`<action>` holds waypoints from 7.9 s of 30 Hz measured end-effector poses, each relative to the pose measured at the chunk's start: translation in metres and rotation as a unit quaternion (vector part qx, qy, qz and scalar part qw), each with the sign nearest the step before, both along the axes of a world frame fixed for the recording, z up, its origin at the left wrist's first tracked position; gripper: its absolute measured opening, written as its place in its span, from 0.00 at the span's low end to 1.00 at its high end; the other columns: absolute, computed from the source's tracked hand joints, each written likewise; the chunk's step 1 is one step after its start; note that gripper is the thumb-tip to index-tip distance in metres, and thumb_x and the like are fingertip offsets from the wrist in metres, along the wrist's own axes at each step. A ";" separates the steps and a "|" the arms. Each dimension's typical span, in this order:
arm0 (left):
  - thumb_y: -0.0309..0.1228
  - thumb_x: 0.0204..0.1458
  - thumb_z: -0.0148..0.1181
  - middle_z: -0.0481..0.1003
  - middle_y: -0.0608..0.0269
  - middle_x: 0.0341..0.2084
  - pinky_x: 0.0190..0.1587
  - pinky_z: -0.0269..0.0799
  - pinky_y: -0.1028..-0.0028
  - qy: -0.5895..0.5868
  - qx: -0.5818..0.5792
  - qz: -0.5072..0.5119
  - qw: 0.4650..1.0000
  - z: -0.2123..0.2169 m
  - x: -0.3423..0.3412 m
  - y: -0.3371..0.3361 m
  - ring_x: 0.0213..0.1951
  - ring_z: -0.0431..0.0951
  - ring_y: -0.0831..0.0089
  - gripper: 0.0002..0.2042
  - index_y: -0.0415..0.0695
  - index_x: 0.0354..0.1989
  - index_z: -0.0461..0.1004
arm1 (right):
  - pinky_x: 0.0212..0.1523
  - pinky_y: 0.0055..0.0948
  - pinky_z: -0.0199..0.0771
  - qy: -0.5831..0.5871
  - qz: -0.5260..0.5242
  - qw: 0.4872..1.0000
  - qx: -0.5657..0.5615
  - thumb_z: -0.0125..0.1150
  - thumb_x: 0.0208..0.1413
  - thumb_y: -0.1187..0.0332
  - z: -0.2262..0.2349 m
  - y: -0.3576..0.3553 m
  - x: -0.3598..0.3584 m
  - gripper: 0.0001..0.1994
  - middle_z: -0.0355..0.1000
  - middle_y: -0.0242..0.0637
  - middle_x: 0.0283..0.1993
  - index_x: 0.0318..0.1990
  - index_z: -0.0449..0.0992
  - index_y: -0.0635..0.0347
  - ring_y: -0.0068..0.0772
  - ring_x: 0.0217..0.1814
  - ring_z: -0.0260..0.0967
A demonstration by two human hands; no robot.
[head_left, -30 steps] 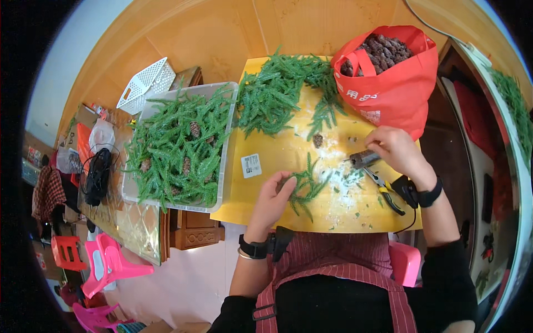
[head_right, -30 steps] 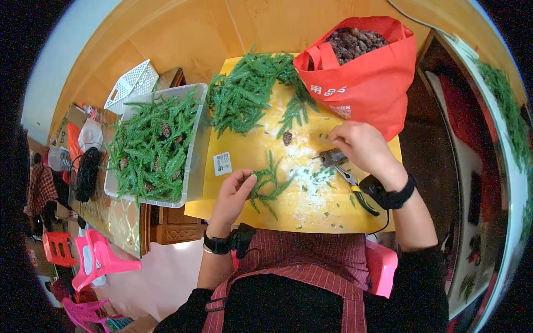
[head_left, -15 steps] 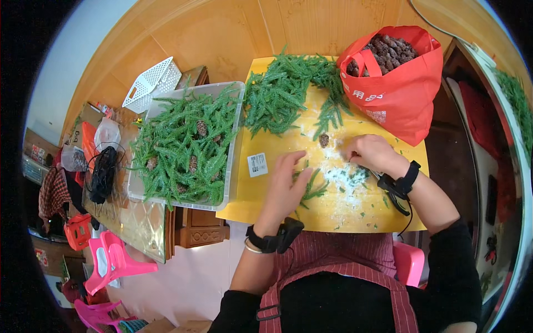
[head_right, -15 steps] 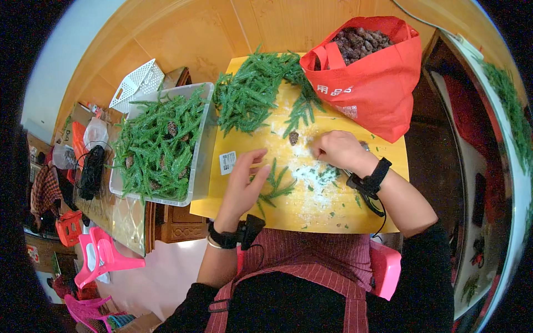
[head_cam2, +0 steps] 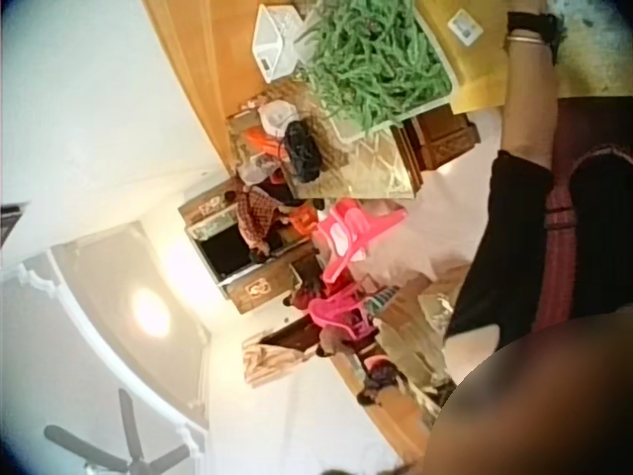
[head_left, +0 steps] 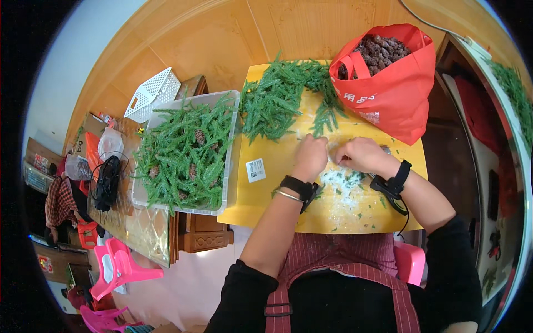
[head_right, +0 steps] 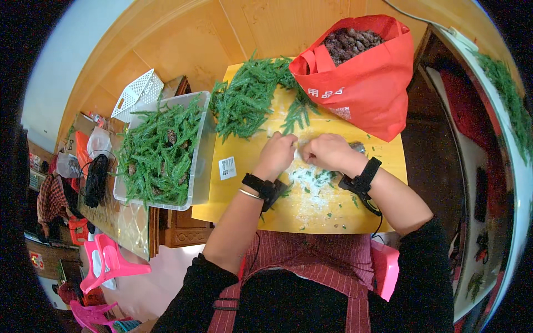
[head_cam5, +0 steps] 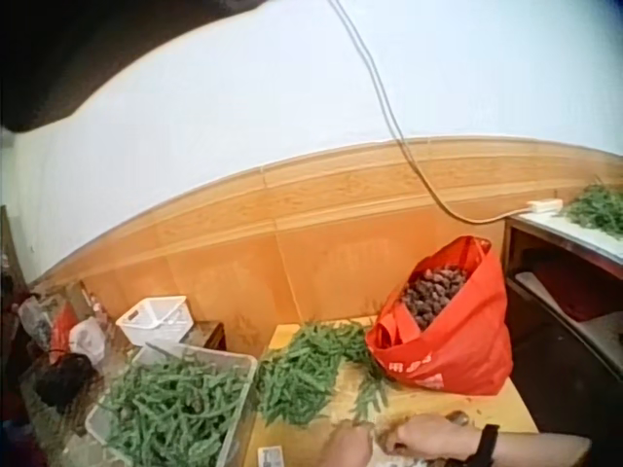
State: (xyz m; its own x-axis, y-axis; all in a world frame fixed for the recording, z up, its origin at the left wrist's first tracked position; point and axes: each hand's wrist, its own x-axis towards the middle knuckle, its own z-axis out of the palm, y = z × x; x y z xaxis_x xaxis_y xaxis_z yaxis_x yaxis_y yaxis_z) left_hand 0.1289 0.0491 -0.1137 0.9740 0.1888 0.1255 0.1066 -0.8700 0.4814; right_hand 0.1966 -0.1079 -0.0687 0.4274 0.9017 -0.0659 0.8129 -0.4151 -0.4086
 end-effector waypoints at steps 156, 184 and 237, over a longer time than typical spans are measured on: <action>0.35 0.50 0.58 0.71 0.58 0.32 0.21 0.65 0.80 -0.145 -0.742 -0.166 0.633 0.068 -0.107 -0.037 0.25 0.73 0.67 0.13 0.40 0.38 0.69 | 0.40 0.26 0.71 0.382 -0.045 0.712 0.587 0.54 0.49 0.83 0.038 -0.016 -0.106 0.08 0.69 0.46 0.35 0.29 0.61 0.62 0.29 0.38 0.69; 0.34 0.45 0.62 0.72 0.59 0.26 0.23 0.67 0.82 0.076 -0.712 -0.207 0.667 0.090 -0.120 -0.022 0.23 0.73 0.74 0.13 0.36 0.31 0.72 | 0.56 0.36 0.56 0.353 0.160 0.870 0.305 0.74 0.28 0.55 0.055 -0.018 -0.077 0.39 0.59 0.46 0.54 0.50 0.65 0.64 0.41 0.57 0.57; 0.26 0.49 0.56 0.75 0.54 0.30 0.25 0.69 0.81 0.007 -0.720 -0.107 0.686 0.079 -0.128 -0.036 0.24 0.74 0.74 0.09 0.36 0.38 0.74 | 0.39 0.25 0.68 0.520 -0.009 0.773 0.363 0.50 0.54 0.72 0.064 -0.025 -0.083 0.03 0.68 0.39 0.33 0.32 0.65 0.62 0.30 0.39 0.69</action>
State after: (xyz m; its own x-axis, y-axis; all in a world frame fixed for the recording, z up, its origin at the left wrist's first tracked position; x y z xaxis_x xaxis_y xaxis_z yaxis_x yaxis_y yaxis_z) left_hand 0.0013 0.0133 -0.0348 0.9979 -0.0408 -0.0501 0.0639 0.5100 0.8578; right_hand 0.1136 -0.1332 -0.0050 0.4961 0.8570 0.1391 -0.1148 0.2236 -0.9679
